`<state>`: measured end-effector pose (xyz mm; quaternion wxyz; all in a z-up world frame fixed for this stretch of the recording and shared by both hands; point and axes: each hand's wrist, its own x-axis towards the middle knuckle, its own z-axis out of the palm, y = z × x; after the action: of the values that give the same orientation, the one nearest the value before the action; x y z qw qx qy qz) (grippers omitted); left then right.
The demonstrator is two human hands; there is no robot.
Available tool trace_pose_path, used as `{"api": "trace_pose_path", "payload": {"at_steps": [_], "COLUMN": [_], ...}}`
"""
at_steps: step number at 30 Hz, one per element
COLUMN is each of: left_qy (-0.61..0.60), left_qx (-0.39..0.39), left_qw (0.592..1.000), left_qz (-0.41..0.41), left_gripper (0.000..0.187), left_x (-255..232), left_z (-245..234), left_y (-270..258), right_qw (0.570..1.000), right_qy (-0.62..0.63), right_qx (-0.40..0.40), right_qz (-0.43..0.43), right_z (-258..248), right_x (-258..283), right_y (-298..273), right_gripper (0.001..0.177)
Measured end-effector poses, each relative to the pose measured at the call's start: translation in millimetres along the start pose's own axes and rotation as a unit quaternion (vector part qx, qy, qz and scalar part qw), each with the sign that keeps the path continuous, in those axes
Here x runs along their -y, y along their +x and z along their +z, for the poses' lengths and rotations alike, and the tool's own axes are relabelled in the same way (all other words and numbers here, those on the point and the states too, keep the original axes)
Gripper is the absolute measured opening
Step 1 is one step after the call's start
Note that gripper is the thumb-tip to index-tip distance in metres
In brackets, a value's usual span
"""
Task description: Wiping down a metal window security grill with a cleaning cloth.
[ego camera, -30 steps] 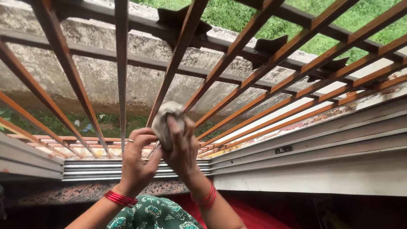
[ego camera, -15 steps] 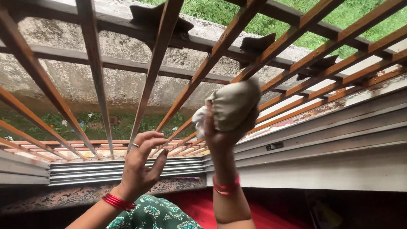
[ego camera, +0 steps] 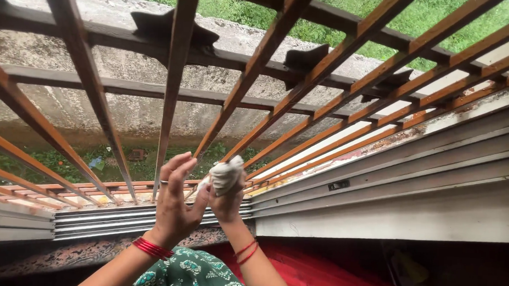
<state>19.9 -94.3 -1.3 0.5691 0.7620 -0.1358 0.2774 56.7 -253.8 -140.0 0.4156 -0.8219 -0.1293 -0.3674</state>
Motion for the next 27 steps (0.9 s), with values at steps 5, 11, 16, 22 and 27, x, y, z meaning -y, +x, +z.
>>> {"api": "trace_pose_path", "payload": {"at_steps": [5, 11, 16, 22, 27], "left_qy": [0.032, 0.008, 0.007, 0.031, 0.038], "left_qx": [0.038, 0.063, 0.066, 0.112, 0.141], "left_qw": [0.997, 0.997, 0.996, 0.993, 0.989], "left_qz": [0.064, 0.044, 0.058, 0.034, 0.016], "left_gripper": [0.056, 0.055, 0.069, 0.086, 0.09], "left_x": [1, 3, 3, 11, 20], "left_z": [16, 42, 54, 66, 75], "left_y": [-6, -7, -1, 7, 7], "right_qw": [0.995, 0.998, 0.981, 0.976, 0.986], "right_qy": [0.006, -0.049, -0.099, -0.176, -0.152], "right_qx": [0.073, -0.046, -0.155, -0.127, -0.056], "right_qz": [0.066, 0.009, -0.057, -0.035, 0.045], "right_z": [-42, -82, -78, -38, 1], "right_x": [-3, 4, -25, -63, -116], "right_y": [-14, 79, 103, 35, -56], "right_gripper": [0.069, 0.082, 0.096, 0.081, 0.044]}}
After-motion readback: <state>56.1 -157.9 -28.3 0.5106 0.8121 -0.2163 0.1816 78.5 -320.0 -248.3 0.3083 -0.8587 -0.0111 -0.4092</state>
